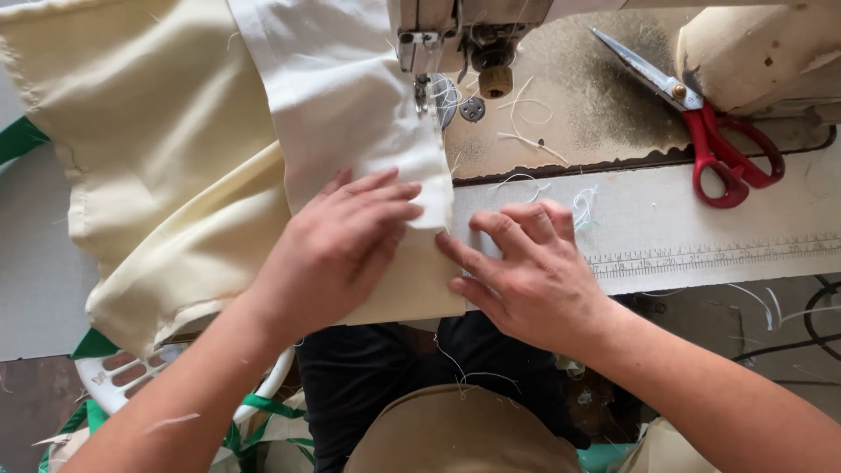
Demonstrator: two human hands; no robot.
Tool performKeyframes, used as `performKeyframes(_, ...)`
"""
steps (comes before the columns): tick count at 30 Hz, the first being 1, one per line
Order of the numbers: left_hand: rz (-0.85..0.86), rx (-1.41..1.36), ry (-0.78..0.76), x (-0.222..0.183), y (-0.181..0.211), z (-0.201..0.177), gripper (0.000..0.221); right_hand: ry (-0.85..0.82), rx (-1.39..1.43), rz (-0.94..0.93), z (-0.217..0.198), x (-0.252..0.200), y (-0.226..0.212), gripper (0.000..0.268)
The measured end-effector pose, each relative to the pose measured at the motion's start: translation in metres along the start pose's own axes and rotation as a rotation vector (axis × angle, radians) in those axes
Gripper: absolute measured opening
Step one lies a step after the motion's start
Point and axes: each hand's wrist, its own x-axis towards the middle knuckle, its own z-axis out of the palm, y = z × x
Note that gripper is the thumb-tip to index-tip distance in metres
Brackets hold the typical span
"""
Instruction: Sewing and trimming fabric components to assemble a tote bag using an industrial sewing machine and scissors.
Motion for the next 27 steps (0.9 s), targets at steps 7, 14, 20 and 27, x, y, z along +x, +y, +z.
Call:
performKeyframes(7, 0.242, 0.331, -0.169, 0.001, -0.015, -0.002, 0.039, 0.081, -0.045, 0.025, -0.001, 0.004, -0.010, 0.032)
performKeyframes(14, 0.310, 0.413, -0.257, 0.003, -0.012, 0.004, 0.041, 0.075, -0.070, 0.000, 0.004, 0.003, -0.008, 0.032)
performKeyframes(20, 0.292, 0.384, -0.279, 0.004, -0.006, 0.007, 0.042, 0.031, 0.060, -0.020, 0.002, 0.007, 0.000, 0.026)
performKeyframes(27, 0.548, 0.633, -0.014, 0.010, 0.000, -0.011, 0.024, 0.025, 0.111, -0.014, 0.005, 0.006, 0.005, 0.026)
